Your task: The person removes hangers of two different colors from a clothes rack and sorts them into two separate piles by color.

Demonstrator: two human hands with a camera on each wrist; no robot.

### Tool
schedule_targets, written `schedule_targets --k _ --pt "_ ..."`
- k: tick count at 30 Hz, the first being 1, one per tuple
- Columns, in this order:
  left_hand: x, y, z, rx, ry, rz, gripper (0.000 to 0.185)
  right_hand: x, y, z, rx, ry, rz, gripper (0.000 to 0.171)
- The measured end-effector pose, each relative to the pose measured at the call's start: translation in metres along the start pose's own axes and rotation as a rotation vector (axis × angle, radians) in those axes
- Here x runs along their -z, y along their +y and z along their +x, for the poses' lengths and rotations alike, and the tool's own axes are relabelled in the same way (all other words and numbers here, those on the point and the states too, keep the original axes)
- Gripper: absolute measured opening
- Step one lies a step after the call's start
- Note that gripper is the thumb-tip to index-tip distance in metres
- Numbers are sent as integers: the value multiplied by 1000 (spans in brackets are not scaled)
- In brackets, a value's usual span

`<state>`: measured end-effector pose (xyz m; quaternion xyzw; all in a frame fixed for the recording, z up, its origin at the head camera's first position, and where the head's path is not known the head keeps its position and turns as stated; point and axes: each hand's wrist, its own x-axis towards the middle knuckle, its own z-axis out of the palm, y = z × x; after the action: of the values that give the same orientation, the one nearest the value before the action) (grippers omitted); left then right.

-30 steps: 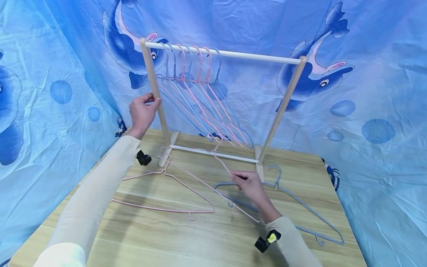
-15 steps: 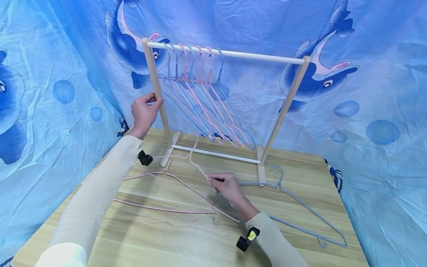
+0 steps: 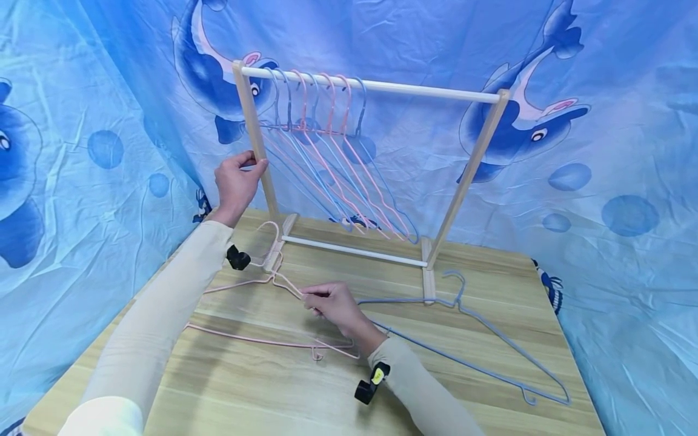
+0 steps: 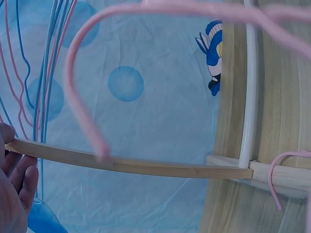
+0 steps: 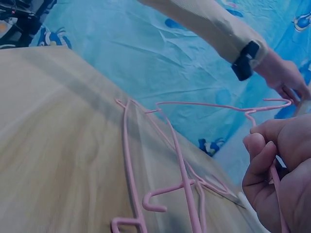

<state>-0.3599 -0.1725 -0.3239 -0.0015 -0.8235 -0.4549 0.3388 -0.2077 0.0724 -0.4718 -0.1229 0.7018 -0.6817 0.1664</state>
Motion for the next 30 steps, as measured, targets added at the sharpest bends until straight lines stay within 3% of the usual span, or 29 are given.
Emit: schedule_targets --k 12,23,30 --pt "0 0 -2 -6 0 -4 34 -13 10 8 -9 -23 -48 24" --pt "1 -1 -2 1 0 -16 36 -11 25 19 193 21 -363 17" --pt "1 0 -2 5 -8 -19 35 -15 30 24 233 78 -477 17"
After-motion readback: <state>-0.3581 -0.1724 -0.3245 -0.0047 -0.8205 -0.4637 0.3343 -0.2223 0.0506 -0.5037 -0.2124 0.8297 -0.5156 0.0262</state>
